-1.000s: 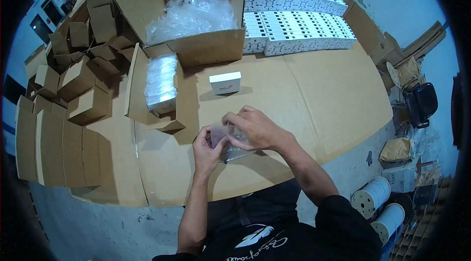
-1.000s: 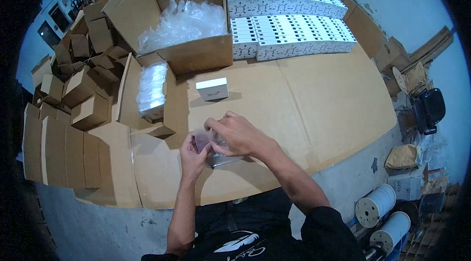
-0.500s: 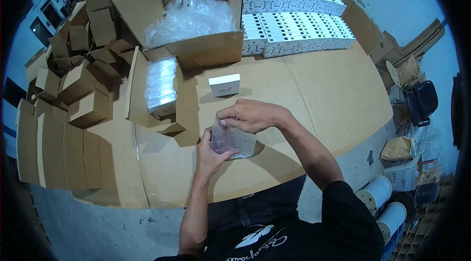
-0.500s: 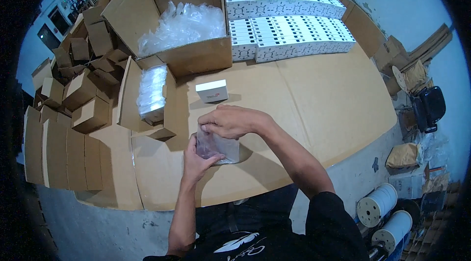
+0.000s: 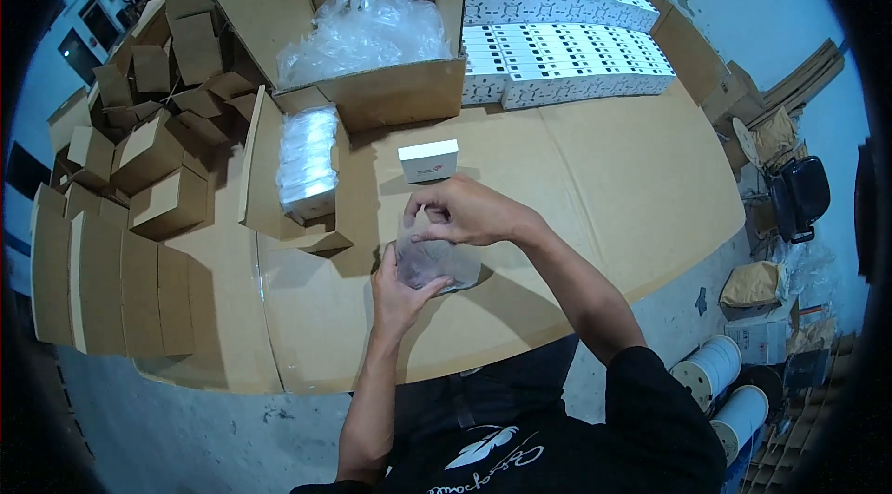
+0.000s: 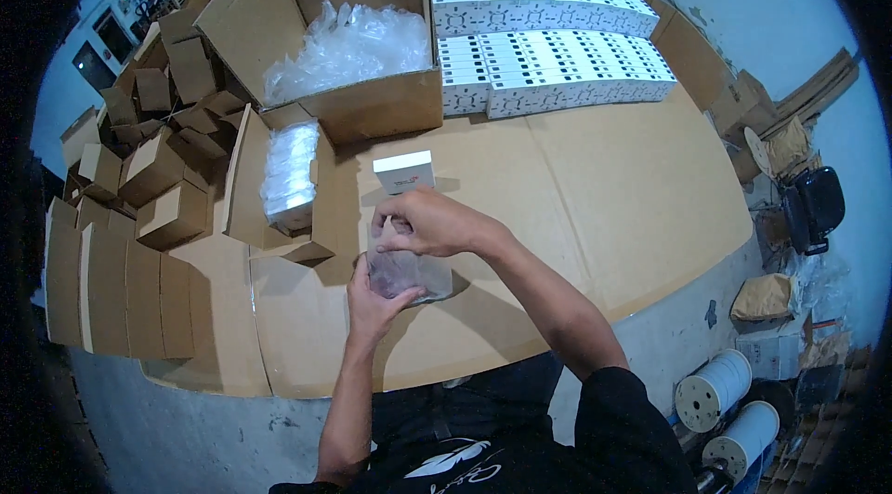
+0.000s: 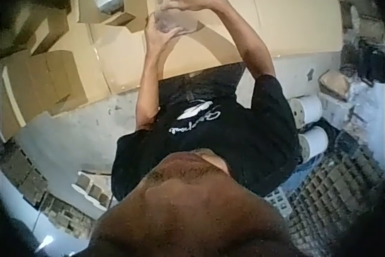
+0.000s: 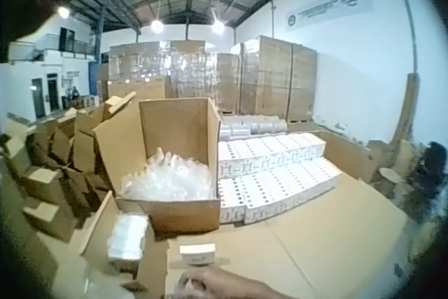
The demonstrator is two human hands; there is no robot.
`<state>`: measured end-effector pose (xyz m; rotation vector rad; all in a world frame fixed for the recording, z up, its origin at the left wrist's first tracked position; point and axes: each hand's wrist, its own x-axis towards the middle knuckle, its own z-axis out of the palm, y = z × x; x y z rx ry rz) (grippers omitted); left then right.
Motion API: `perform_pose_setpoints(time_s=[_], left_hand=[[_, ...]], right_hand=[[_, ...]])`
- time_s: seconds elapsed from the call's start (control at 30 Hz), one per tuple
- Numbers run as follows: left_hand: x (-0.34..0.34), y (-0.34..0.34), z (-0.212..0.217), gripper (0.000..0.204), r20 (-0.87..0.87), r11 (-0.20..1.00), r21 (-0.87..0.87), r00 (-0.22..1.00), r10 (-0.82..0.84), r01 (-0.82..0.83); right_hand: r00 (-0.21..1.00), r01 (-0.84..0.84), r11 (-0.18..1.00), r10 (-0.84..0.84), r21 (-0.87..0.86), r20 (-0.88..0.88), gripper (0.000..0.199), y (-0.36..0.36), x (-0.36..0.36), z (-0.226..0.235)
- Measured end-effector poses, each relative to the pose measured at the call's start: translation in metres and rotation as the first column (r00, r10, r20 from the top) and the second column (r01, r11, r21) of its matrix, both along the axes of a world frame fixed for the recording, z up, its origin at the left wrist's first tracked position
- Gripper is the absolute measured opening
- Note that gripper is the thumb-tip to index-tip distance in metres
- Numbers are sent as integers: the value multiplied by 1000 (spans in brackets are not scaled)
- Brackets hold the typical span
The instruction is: Packing small white boxes into plastic bags and then placing them into larger cardboard shipping boxes.
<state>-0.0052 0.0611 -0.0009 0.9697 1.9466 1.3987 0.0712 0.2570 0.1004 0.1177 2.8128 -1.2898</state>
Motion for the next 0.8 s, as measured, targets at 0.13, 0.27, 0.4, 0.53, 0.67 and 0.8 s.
perform_pose_setpoints(time_s=[0.13,0.27,0.4,0.53,0.67,0.8], left_hand=[[1,2,-26,69,18,977,199,997,78,-80],[-2,2,-22,72,102,977,193,992,75,-93],[-4,7,-23,68,99,963,236,989,111,-131],[-8,10,-22,69,143,959,241,983,117,-150],[-13,13,-25,70,109,957,247,986,129,-153],[-12,16,-23,72,82,961,239,989,126,-143]], right_hand=[[916,220,918,-310,-330,-253,16,8,-3,-18],[664,372,624,-696,-687,-273,22,31,2,-31],[541,538,699,-715,-471,-444,30,47,5,-71],[616,573,759,-648,-310,-448,49,33,7,-75],[649,522,753,-656,-401,-386,50,32,-1,-86],[656,499,811,-584,-306,-478,51,45,-1,-101]])
